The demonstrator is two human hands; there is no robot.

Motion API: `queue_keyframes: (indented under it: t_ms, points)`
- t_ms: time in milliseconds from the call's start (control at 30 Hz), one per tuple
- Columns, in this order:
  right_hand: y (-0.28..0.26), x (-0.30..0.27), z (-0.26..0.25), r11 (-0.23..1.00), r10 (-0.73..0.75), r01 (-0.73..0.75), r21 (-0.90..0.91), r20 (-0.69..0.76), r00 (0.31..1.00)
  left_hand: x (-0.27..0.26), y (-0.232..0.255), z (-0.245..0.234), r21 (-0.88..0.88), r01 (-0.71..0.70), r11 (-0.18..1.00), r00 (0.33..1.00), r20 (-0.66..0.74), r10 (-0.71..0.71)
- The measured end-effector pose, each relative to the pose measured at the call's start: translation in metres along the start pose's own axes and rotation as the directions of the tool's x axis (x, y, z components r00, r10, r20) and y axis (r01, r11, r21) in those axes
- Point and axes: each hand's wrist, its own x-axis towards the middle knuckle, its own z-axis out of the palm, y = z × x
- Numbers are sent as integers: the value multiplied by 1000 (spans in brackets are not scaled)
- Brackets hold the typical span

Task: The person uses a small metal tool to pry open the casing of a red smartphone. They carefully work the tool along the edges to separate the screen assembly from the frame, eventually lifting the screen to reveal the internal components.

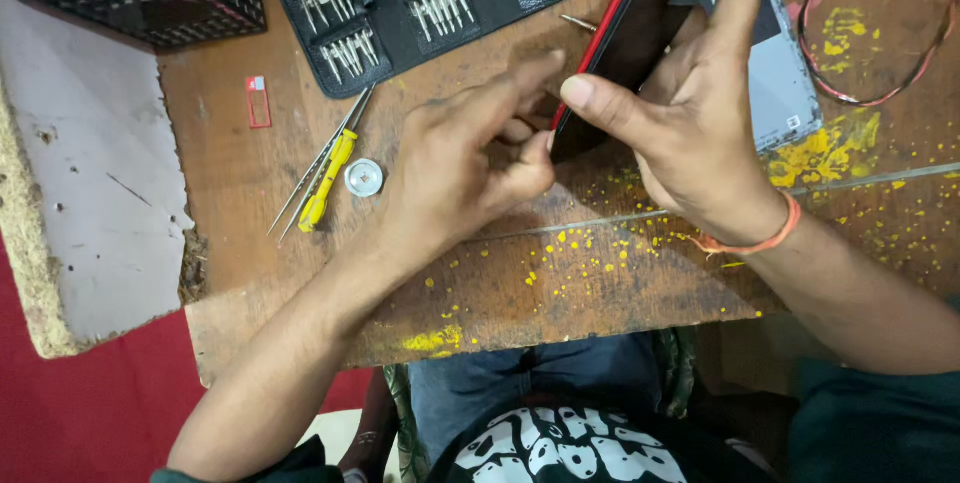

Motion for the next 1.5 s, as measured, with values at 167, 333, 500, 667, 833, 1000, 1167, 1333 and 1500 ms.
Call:
queue_keyframes:
  t_ms: [167,333,500,667,833,1000,1167,1333,1500]
  points:
    - [2,-1,-4,993,-92,97,-68,68,993,-7,7,3,109,-24,994,999,31,20]
    - [0,0,-7,999,19,-19,35,-24,1000,-3,2,4,-24,0,1000,999,44,1]
    - [1,-2,-9,1000,-23,23,-2,0,1000,-5,10,8,48,59,997,997,38,-60]
    - [8,2,-13,997,20,-21,80,11,1000,-4,12,0,73,-7,997,999,39,4]
    - [18,-1,-17,997,-23,17,79,69,997,-5,14,2,97,-46,994,996,-71,53]
    - [21,-2,-20,992,-26,5,123,174,984,-6,26,3,172,-57,983,988,-134,81]
    - [27,-1,-20,940,86,-150,305,212,973,-2,34,-2,75,-67,995,992,-99,74]
    - [30,9,-27,813,136,-273,514,290,947,6,41,-16,16,-169,985,985,-17,170]
    - [23,19,-35,716,150,-354,602,363,920,13,38,-24,256,-352,900,934,39,355]
